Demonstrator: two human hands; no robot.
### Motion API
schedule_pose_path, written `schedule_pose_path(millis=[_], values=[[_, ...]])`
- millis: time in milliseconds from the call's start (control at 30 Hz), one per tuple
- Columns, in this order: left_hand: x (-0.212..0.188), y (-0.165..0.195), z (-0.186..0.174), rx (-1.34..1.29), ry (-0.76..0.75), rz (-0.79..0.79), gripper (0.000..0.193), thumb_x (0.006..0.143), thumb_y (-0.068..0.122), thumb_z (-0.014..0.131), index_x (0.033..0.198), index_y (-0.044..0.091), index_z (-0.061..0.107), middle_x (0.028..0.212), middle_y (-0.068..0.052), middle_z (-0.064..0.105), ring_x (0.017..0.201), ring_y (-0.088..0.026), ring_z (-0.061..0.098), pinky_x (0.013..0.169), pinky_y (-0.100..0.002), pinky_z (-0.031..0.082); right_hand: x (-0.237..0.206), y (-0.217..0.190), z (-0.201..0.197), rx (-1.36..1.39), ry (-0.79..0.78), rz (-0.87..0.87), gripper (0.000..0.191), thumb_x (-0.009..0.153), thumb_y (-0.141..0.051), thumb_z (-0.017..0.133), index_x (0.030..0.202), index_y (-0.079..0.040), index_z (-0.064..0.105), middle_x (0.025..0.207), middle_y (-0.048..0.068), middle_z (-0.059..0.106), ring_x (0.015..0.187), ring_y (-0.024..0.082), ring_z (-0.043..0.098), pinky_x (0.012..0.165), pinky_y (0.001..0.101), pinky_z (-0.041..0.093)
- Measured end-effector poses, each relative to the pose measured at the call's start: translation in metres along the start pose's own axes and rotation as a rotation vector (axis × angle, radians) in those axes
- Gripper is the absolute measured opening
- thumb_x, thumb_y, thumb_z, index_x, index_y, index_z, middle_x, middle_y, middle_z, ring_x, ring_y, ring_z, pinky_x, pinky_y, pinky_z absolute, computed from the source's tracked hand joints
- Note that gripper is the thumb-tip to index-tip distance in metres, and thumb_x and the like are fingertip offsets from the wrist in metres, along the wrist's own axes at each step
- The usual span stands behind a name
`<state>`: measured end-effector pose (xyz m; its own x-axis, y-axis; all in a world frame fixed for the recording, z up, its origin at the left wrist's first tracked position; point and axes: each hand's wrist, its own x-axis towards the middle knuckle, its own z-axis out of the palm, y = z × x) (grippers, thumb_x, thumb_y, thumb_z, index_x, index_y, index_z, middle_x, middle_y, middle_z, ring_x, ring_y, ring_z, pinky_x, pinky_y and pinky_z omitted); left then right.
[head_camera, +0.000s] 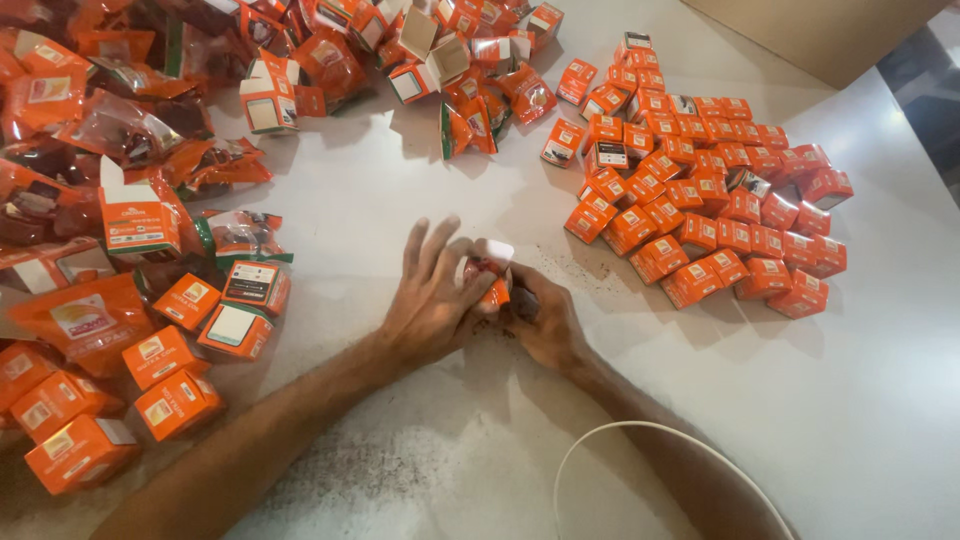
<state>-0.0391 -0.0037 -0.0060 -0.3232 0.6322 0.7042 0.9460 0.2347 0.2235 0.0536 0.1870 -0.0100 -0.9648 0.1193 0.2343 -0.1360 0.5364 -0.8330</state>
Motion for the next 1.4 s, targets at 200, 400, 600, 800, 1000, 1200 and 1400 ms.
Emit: schedule_pose_path(millis=[200, 400, 600, 800, 1000, 1200, 1400], values=[[0.011, 0.011, 0.016, -0.094, 0.023, -0.274, 0.014, 0.093, 0.021, 0.069, 0.097, 0.009, 0.076, 0.154, -0.022, 0.041, 0.146, -0.052, 0.027, 0.114, -0.064, 0.028, -0.002, -0.013, -0.001, -0.054, 0.023, -0.130, 0.060, 0.082, -0.011, 0.083, 0.138, -0.005, 0.060, 0.124, 0.016, 0.071, 0.113, 0.028, 0.072, 0.096, 0.0365, 0.056], [0.019, 0.005, 0.010, -0.536, -0.020, -0.829, 0.066, 0.087, 0.017, 0.072, 0.143, 0.000, 0.041, 0.139, -0.023, 0.052, 0.083, -0.033, 0.069, 0.075, -0.041, 0.057, -0.001, -0.007, 0.000, -0.128, 0.024, -0.194, 0.060, 0.084, -0.008, 0.084, 0.137, -0.004, 0.056, 0.121, 0.018, 0.070, 0.108, 0.030, 0.071, 0.091, 0.0383, 0.056], [0.022, -0.013, 0.027, -0.580, -0.143, -0.794, 0.020, 0.089, 0.015, 0.068, 0.097, -0.003, 0.066, 0.082, -0.013, 0.071, 0.073, -0.022, 0.073, 0.066, -0.038, 0.058, -0.004, 0.005, 0.007, 0.101, 0.043, -0.174, 0.071, 0.093, -0.006, 0.080, 0.144, -0.007, 0.031, 0.125, 0.013, 0.072, 0.112, 0.021, 0.072, 0.095, 0.0321, 0.056], [0.015, -0.021, 0.028, -0.839, -0.194, -0.797, 0.019, 0.092, 0.015, 0.062, 0.101, -0.002, 0.064, 0.088, -0.010, 0.073, 0.078, -0.016, 0.073, 0.067, -0.035, 0.059, -0.005, 0.004, 0.009, -0.234, 0.085, -0.387, 0.062, 0.083, 0.002, 0.078, 0.141, -0.003, 0.057, 0.137, 0.023, 0.064, 0.123, 0.038, 0.067, 0.099, 0.0404, 0.057], [0.015, -0.047, 0.012, -1.504, -0.299, -1.103, 0.023, 0.094, 0.018, 0.061, 0.101, -0.002, 0.071, 0.079, -0.009, 0.068, 0.059, -0.015, 0.060, 0.058, -0.034, 0.061, -0.002, -0.003, 0.008, -0.274, 0.051, -0.324, 0.055, 0.085, 0.003, 0.077, 0.137, -0.001, 0.059, 0.131, 0.021, 0.065, 0.115, 0.039, 0.067, 0.093, 0.0424, 0.057], [0.023, -0.044, 0.032, -1.168, -0.325, -1.072, 0.017, 0.091, 0.006, 0.070, 0.101, -0.007, 0.066, 0.085, -0.007, 0.072, 0.073, -0.014, 0.067, 0.063, -0.032, 0.059, -0.002, -0.004, 0.010, -0.329, 0.064, -0.329, 0.050, 0.082, 0.004, 0.077, 0.129, -0.001, 0.060, 0.129, 0.024, 0.064, 0.116, 0.044, 0.065, 0.093, 0.0452, 0.055], [0.009, -0.019, 0.023, -0.723, -0.131, -0.538, 0.031, 0.095, 0.000, 0.055, 0.124, -0.001, 0.064, 0.108, -0.015, 0.076, 0.101, -0.026, 0.077, 0.089, -0.034, 0.059, -0.004, 0.002, 0.009, -0.292, 0.079, -0.342, 0.053, 0.081, 0.003, 0.074, 0.130, -0.002, 0.056, 0.128, 0.024, 0.064, 0.113, 0.046, 0.066, 0.090, 0.0458, 0.057]])
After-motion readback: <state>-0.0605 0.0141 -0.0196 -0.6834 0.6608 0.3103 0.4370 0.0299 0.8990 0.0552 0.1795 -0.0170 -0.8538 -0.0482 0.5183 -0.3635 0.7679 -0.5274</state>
